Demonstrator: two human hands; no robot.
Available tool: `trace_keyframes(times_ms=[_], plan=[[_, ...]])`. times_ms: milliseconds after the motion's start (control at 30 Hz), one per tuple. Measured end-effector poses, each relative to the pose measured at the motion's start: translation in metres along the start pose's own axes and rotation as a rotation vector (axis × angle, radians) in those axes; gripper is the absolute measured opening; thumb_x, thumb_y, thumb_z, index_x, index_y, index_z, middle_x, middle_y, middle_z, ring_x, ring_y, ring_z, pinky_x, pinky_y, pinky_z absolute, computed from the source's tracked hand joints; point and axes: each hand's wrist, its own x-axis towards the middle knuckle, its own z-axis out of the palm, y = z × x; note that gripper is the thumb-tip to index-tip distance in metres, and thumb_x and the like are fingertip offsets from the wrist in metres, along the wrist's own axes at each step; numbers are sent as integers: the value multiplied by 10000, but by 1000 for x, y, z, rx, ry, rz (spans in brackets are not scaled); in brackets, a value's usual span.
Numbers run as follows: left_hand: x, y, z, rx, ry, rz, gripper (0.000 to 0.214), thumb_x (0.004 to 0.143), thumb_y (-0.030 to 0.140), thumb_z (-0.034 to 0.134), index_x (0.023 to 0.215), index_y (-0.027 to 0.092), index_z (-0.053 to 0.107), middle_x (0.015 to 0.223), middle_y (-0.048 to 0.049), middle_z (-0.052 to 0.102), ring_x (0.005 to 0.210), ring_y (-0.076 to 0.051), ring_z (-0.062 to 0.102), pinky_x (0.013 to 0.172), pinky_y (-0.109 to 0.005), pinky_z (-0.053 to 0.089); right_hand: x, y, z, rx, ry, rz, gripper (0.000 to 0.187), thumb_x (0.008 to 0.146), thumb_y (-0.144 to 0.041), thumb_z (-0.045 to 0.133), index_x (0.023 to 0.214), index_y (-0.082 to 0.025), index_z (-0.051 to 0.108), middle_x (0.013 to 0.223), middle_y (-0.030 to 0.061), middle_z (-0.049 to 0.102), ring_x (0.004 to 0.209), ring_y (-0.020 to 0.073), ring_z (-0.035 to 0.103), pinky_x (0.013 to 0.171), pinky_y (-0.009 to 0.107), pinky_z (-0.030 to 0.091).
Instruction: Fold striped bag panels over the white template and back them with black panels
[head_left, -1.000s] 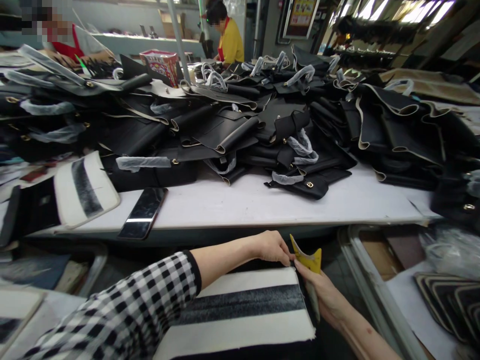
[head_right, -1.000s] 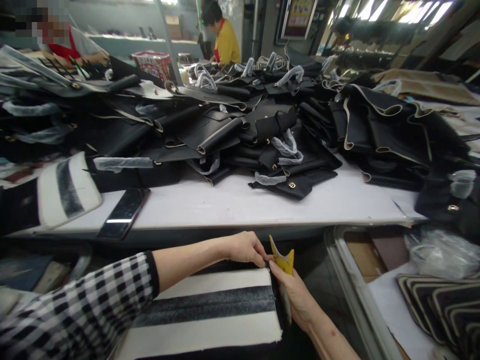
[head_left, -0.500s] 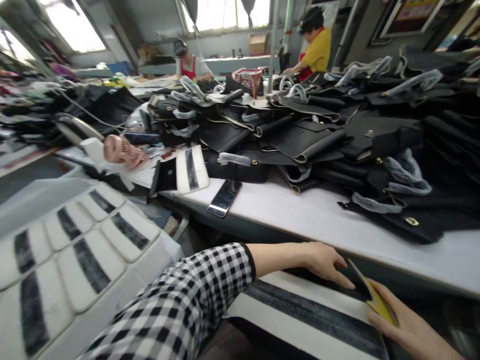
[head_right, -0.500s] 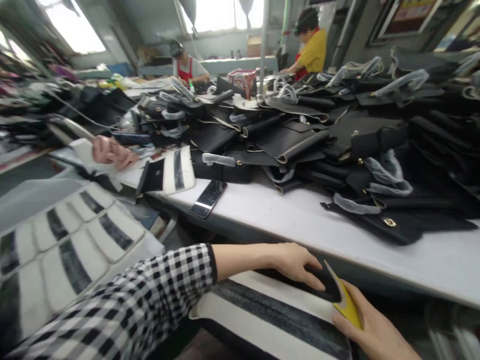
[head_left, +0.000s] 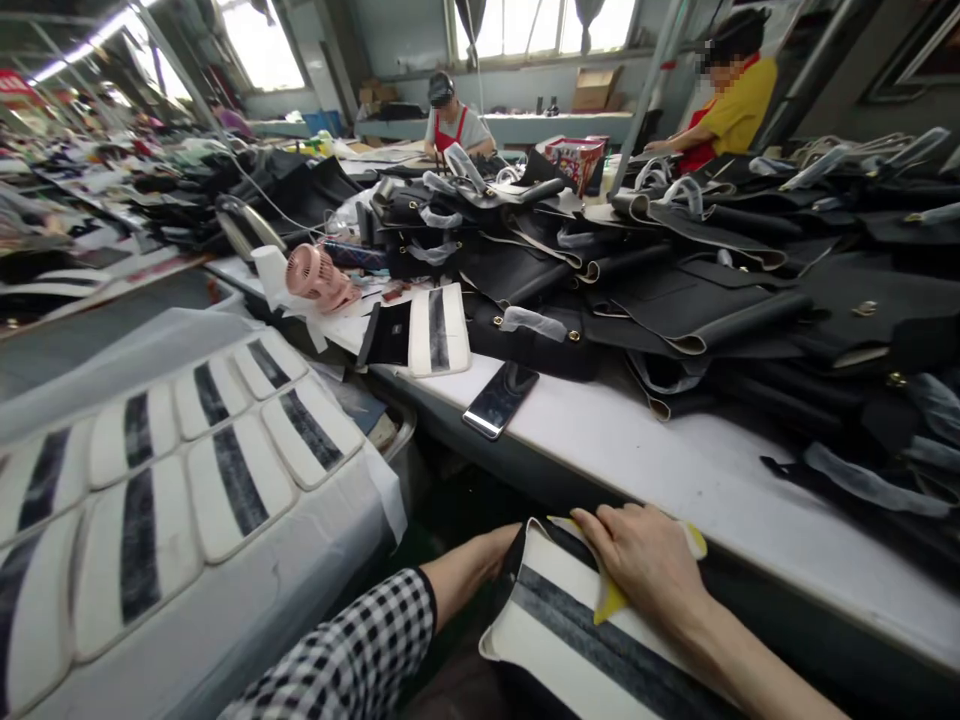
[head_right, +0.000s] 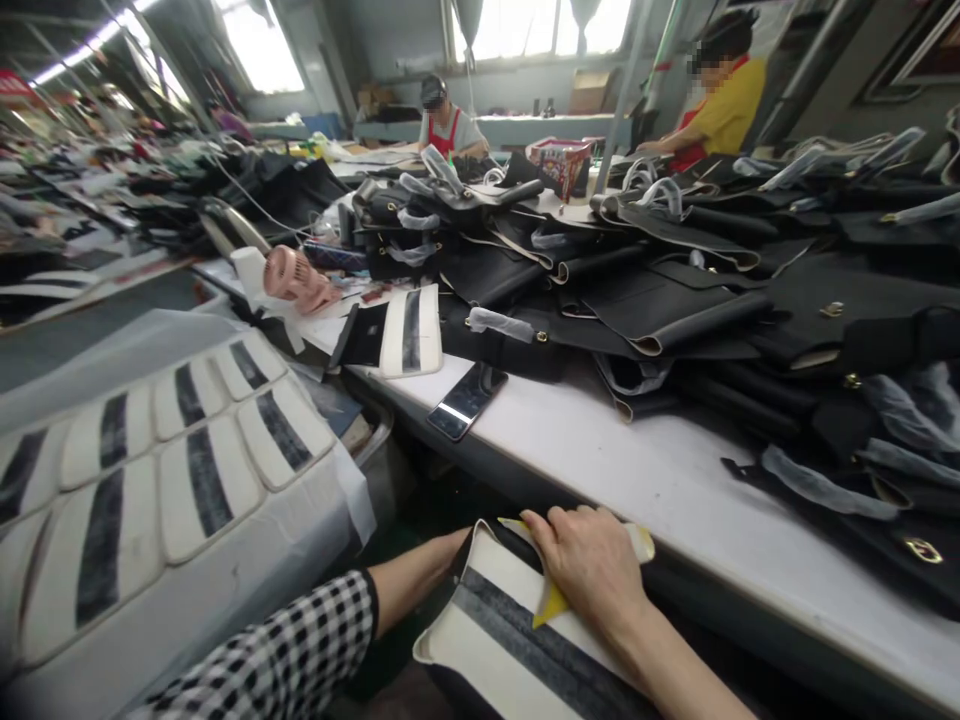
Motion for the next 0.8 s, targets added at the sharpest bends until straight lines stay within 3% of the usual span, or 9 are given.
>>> trace_keyframes(times_ms=[200, 433, 633, 800], plan=[[-13, -16, 5, -258, 64, -4, 544, 727, 702, 608, 928, 200, 667, 756, -43, 672, 811, -232, 638, 745, -327, 492, 49, -18, 0, 33, -13, -176, 617, 1009, -528, 303, 613, -197, 642, 604, 71, 666, 581, 182, 601, 572, 321, 230], [1, -21, 3, -401, 102, -54, 527, 703, 693, 649, 940, 222, 639, 769, -27, 654, 814, -225, 624, 738, -316, 492, 100, -32, -1, 87, -118, -515, 629, 1002, -552, 306, 632, -192, 667, 626, 63, 690, 597, 160, 615, 597, 314, 268], [5, -23, 5, -464, 97, -78, 493, 737, 679, 630, 963, 241, 641, 798, -32, 661, 812, -212, 628, 738, -311, 500, 122, -40, -2, 126, -161, -825, 656, 998, -564, 290, 621, -181, 667, 586, 77, 674, 572, 166, 604, 620, 331, 279], [-5, -26, 4, -457, 98, -78, 498, 814, 646, 575, 1006, 191, 644, 887, -57, 676, 871, -221, 643, 780, -328, 507, 128, -43, -1, 126, -164, -962, 646, 993, -563, 297, 623, -182, 665, 571, 76, 666, 560, 166, 592, 627, 337, 282]])
